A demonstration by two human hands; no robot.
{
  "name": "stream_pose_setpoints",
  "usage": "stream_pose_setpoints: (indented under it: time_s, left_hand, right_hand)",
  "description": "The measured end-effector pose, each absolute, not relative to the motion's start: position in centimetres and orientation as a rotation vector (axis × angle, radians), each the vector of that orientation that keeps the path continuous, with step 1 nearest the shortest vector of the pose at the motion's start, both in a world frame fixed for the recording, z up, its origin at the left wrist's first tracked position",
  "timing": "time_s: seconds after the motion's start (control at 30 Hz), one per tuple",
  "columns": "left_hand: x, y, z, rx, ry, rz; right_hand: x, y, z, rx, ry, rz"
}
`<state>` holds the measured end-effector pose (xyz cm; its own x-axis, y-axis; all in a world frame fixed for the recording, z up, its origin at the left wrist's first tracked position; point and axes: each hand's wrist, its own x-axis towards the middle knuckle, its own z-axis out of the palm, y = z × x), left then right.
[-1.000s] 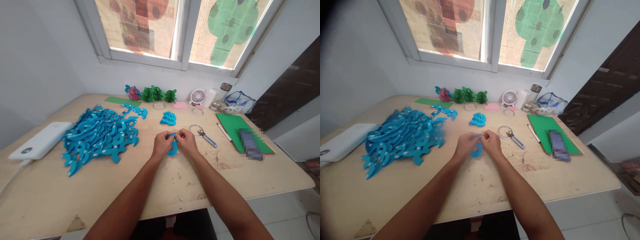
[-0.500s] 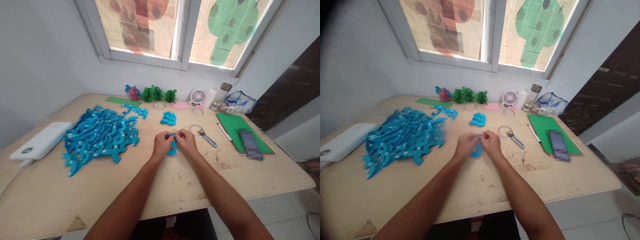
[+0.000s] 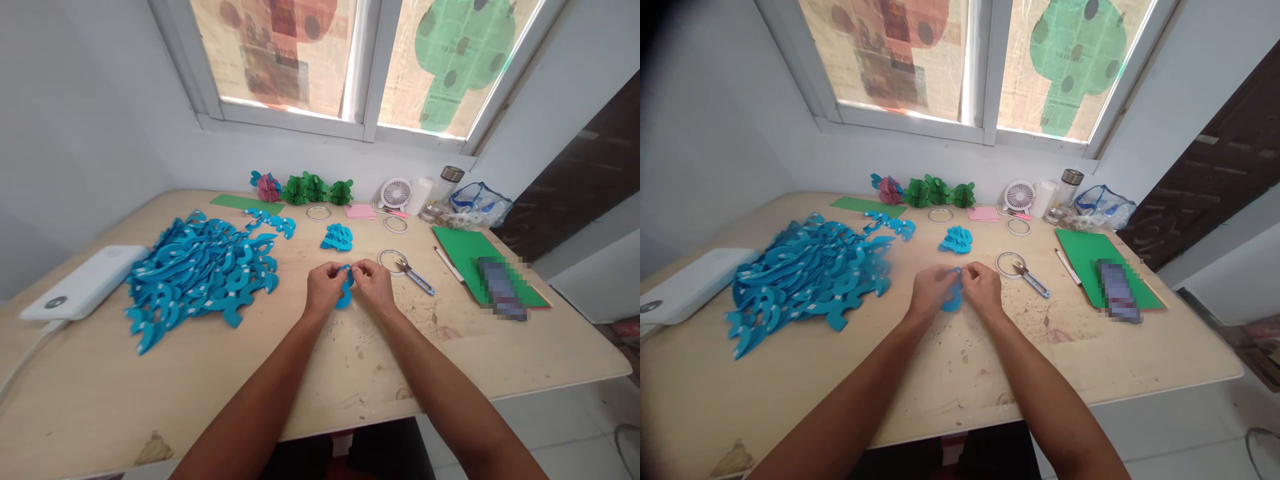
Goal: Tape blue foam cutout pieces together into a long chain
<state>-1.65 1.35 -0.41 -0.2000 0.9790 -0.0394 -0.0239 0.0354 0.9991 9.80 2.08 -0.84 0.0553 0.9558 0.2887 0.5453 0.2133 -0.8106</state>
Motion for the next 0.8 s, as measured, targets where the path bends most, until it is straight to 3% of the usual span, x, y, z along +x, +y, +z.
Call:
stream_pose_setpoints:
  time_s: [0.8]
  left_hand:
    - [-1.77,1.38,-0.34,0.954,1.258,1.36]
  right_hand:
    - [10.01,2.34,-0.6,-1.361,-1.495,0.67]
